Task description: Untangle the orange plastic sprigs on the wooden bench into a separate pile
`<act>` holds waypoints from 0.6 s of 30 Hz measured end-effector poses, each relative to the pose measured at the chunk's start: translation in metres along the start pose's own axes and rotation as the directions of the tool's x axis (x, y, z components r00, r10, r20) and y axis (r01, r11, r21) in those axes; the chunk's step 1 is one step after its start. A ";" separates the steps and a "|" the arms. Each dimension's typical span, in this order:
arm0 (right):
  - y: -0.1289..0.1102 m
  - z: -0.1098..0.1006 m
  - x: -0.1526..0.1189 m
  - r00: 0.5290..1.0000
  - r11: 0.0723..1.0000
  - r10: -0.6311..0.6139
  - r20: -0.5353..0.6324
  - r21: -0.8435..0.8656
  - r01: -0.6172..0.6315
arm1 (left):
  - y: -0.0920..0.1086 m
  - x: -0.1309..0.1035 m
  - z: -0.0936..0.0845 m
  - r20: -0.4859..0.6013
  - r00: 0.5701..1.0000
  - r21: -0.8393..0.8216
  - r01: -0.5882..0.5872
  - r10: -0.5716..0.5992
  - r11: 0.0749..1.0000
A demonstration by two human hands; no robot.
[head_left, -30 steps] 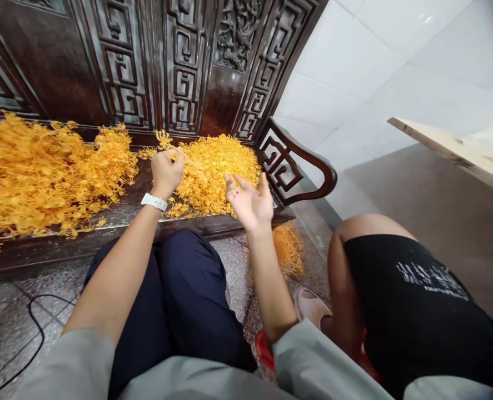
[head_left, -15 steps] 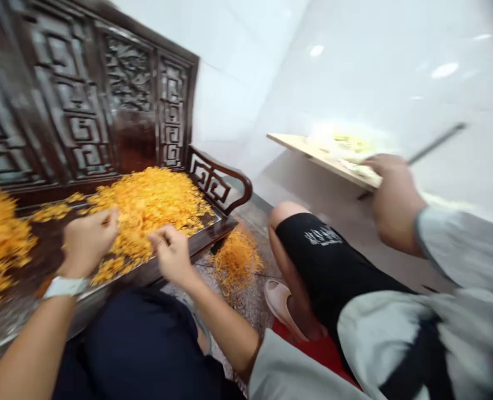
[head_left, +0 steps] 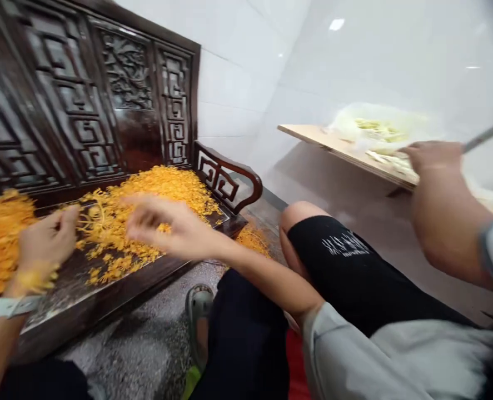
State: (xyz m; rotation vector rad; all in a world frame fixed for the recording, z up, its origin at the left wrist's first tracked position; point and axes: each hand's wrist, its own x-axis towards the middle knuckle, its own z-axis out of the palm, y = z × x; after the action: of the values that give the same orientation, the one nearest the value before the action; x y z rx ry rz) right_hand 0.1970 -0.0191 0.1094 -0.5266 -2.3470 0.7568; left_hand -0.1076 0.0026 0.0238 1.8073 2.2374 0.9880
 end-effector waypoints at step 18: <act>0.090 0.040 -0.014 0.887 0.878 0.434 -0.160 0.298 -0.375 | 0.046 -0.021 0.057 -0.065 0.931 -0.378 -0.356 0.358 0.855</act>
State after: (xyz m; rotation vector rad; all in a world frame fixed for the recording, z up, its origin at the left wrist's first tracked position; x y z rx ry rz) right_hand 0.1973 0.0264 0.0208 -0.9539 -1.9087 1.1161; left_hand -0.0366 0.0113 -0.0032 2.0585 1.5722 1.3635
